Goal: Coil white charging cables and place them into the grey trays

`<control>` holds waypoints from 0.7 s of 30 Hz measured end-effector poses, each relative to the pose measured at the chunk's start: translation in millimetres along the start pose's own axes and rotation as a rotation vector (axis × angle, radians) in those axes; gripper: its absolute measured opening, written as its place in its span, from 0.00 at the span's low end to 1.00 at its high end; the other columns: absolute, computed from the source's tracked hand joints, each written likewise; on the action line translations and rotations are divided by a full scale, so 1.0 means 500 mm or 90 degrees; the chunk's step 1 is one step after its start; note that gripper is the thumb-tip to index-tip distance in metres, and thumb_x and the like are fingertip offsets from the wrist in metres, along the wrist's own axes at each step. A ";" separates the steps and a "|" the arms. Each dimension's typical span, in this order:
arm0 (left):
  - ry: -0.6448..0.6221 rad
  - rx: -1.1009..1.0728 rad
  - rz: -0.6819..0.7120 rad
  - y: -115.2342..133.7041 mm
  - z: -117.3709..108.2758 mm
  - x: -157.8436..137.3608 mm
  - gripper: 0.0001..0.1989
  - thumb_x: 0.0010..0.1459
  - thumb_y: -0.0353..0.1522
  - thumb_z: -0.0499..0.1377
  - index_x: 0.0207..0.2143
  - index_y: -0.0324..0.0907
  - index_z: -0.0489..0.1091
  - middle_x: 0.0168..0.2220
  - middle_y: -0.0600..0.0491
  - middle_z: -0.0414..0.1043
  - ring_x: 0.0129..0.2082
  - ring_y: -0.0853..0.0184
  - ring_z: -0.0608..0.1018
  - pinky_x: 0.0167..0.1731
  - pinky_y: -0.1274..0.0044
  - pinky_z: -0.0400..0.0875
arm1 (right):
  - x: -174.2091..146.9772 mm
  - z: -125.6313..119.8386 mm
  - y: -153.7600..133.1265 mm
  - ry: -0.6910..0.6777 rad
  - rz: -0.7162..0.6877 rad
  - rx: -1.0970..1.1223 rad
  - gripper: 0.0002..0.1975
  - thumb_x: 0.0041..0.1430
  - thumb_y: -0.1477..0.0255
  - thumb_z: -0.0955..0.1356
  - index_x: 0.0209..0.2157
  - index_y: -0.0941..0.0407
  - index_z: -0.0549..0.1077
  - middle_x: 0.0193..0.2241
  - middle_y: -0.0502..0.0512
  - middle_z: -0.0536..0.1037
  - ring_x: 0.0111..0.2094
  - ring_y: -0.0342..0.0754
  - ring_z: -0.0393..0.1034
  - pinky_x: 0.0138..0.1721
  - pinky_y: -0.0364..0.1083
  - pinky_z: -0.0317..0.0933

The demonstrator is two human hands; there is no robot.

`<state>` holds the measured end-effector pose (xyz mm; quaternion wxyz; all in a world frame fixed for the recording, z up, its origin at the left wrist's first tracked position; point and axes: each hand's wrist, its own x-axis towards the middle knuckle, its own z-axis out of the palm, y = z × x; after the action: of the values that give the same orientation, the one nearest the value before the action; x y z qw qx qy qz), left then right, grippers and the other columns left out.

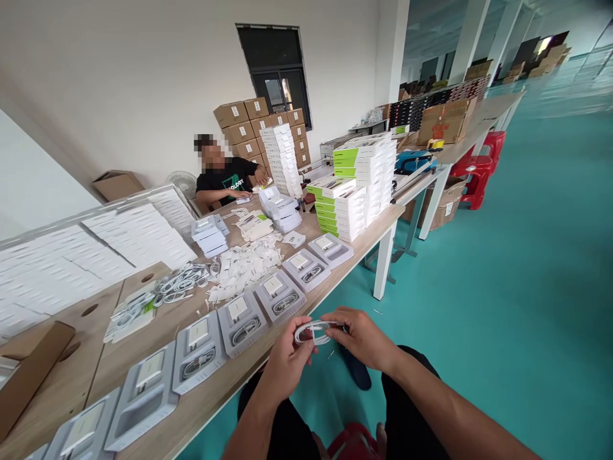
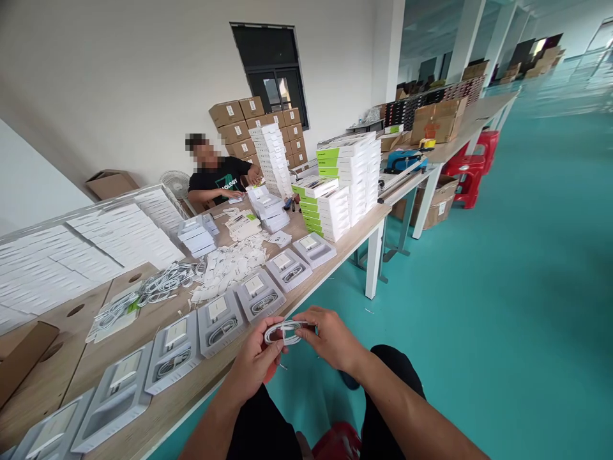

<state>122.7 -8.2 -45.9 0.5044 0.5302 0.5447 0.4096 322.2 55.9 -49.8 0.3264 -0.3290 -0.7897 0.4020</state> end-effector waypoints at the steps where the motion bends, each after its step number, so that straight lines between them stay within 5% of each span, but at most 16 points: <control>1: -0.007 -0.008 -0.019 0.003 0.002 0.001 0.21 0.60 0.40 0.58 0.54 0.44 0.63 0.40 0.49 0.69 0.36 0.63 0.75 0.31 0.74 0.70 | -0.001 0.004 -0.002 0.008 -0.012 -0.005 0.11 0.65 0.65 0.63 0.44 0.46 0.76 0.34 0.49 0.76 0.35 0.45 0.69 0.36 0.45 0.63; 7: -0.076 0.048 -0.079 0.015 0.001 -0.001 0.20 0.63 0.47 0.51 0.42 0.41 0.69 0.39 0.47 0.73 0.29 0.64 0.77 0.21 0.76 0.65 | 0.002 0.020 0.000 0.025 -0.083 -0.198 0.13 0.68 0.68 0.59 0.40 0.51 0.75 0.34 0.52 0.76 0.34 0.46 0.69 0.35 0.46 0.61; 12: -0.019 0.170 -0.049 0.003 0.001 -0.003 0.22 0.65 0.48 0.47 0.41 0.42 0.70 0.24 0.54 0.71 0.18 0.70 0.66 0.21 0.76 0.60 | 0.005 0.046 -0.010 0.087 -0.051 -0.441 0.16 0.66 0.72 0.58 0.27 0.56 0.71 0.28 0.56 0.74 0.28 0.46 0.64 0.27 0.47 0.52; 18: -0.072 0.103 -0.024 -0.001 0.007 -0.012 0.20 0.66 0.46 0.46 0.44 0.42 0.68 0.32 0.51 0.72 0.27 0.67 0.72 0.26 0.76 0.63 | 0.008 0.054 -0.022 0.040 0.078 -0.183 0.08 0.65 0.68 0.61 0.32 0.53 0.66 0.21 0.46 0.70 0.22 0.43 0.61 0.23 0.44 0.48; 21: -0.014 0.160 -0.014 -0.021 0.006 -0.008 0.21 0.66 0.47 0.44 0.37 0.42 0.68 0.30 0.52 0.71 0.24 0.68 0.70 0.25 0.75 0.63 | 0.017 0.053 -0.022 0.022 0.102 -0.026 0.09 0.64 0.66 0.62 0.30 0.52 0.66 0.20 0.44 0.67 0.22 0.42 0.61 0.24 0.43 0.52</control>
<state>123.8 -13.3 -56.2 0.4445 0.5875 0.5920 0.3267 293.7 46.2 -50.7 0.3001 -0.4048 -0.7630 0.4049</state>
